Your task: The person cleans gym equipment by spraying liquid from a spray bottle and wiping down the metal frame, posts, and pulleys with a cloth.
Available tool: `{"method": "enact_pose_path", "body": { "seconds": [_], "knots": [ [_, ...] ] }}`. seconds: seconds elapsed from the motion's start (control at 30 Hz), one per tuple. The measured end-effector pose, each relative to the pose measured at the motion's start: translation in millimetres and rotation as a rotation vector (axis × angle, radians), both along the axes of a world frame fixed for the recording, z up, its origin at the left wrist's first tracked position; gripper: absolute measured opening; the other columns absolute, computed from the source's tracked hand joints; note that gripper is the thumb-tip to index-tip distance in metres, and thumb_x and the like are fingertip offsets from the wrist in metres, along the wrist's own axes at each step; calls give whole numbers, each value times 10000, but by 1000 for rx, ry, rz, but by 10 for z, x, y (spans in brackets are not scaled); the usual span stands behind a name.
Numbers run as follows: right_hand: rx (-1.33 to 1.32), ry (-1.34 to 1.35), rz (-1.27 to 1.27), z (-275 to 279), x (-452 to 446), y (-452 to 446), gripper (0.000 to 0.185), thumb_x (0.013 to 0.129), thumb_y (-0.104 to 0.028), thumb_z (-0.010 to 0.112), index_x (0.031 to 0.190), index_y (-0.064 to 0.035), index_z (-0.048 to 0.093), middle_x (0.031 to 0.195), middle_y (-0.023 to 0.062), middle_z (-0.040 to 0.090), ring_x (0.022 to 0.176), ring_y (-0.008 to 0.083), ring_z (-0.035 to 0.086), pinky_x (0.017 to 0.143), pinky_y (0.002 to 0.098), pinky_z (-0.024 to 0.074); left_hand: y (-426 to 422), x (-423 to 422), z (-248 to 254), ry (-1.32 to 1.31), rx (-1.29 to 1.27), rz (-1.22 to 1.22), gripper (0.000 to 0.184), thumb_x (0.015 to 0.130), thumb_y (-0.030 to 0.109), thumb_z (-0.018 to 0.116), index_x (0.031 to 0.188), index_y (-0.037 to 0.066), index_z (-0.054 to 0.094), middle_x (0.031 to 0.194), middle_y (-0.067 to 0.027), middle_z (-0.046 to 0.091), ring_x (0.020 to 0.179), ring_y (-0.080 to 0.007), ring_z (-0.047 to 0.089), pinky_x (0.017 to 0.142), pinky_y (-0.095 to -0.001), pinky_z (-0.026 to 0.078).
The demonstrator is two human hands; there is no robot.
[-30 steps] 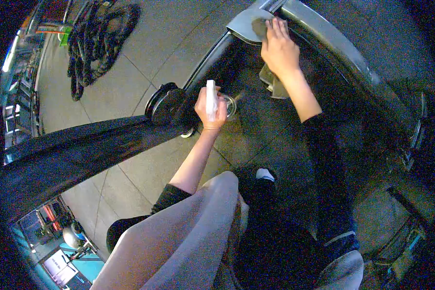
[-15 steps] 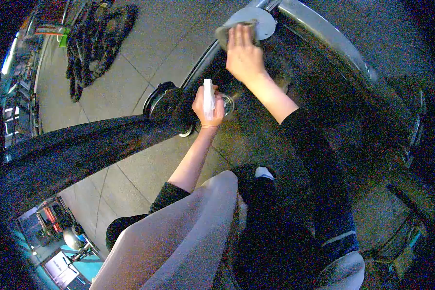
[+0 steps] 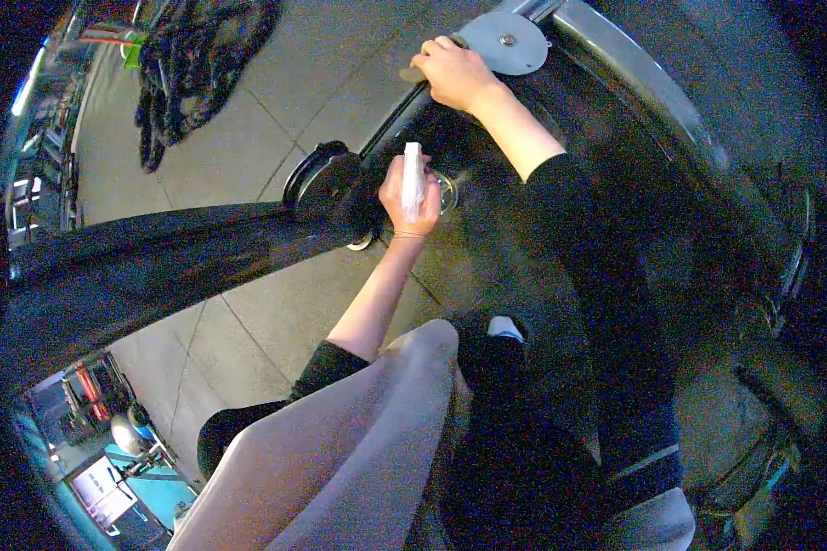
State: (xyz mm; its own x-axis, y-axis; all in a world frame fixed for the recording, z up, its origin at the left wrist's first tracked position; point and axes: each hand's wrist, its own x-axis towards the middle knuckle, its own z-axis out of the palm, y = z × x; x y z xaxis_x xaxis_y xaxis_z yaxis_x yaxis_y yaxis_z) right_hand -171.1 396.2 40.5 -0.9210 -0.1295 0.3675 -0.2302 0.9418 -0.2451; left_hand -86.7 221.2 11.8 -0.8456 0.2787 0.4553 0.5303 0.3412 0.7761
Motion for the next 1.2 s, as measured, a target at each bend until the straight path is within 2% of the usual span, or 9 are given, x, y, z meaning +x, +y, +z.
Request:
{"method": "enact_pose_path", "body": {
  "seconds": [0.33,0.4,0.47,0.53,0.57,0.67,0.9,1.1,1.2],
  "knots": [
    [-328,3,116,-170,131,156,408,748,16,502,1143,-86,515,1159,107,512,1111,293,457,941,346,380,298,-73,109,-92,48,302,169,674,89,560,828,22,542,721,-151,557,629,-349,560,610,-386,460],
    [-600,-83,109,-198,103,201,388,789,-25,517,1173,-75,489,1152,135,522,1095,311,475,942,341,368,363,-186,126,154,10,355,161,684,101,571,817,18,535,712,-161,569,656,-353,569,634,-403,457],
    [-614,-41,123,-205,102,239,368,840,-96,524,1200,-46,464,1131,135,548,1060,259,514,925,316,368,381,-237,124,81,3,338,157,695,124,583,797,15,535,702,-170,573,668,-353,571,648,-414,452],
    [-802,-105,10,-200,79,263,346,863,-145,516,1187,-34,471,1097,174,563,1059,274,524,890,316,394,382,-289,94,-291,76,272,158,702,134,586,796,16,542,712,-177,576,672,-356,571,648,-414,452],
    [-788,-138,-21,-215,80,274,378,887,-188,506,1212,-6,447,1073,92,576,997,141,501,891,273,371,390,-324,48,-304,60,300,154,703,143,592,773,15,545,689,-181,576,656,-361,574,633,-418,454],
    [-919,-181,25,-136,103,241,379,880,-193,517,1207,-11,457,1065,98,579,994,146,502,897,275,369,401,-336,134,-308,-56,269,182,691,173,607,738,14,532,659,-184,574,634,-367,576,613,-427,454],
    [-838,-125,-19,-259,46,279,401,877,-222,529,1209,-8,463,1087,100,569,1019,155,491,907,273,361,557,-385,213,-297,-216,307,243,680,229,622,711,10,519,641,-184,570,630,-384,573,605,-438,453],
    [-889,-189,-32,-198,44,287,415,870,-240,540,1206,-7,470,1114,100,561,1035,159,489,910,272,357,594,-403,174,-239,-320,140,246,690,224,596,755,-5,536,794,-206,555,762,-376,556,713,-455,442],
    [-863,-148,-54,-322,16,316,405,871,-244,536,1193,-5,481,1107,107,565,1031,162,494,909,275,357,547,-395,106,-158,-284,190,280,688,273,574,664,-3,532,705,-211,558,687,-395,550,647,-465,425]
  ]
}}
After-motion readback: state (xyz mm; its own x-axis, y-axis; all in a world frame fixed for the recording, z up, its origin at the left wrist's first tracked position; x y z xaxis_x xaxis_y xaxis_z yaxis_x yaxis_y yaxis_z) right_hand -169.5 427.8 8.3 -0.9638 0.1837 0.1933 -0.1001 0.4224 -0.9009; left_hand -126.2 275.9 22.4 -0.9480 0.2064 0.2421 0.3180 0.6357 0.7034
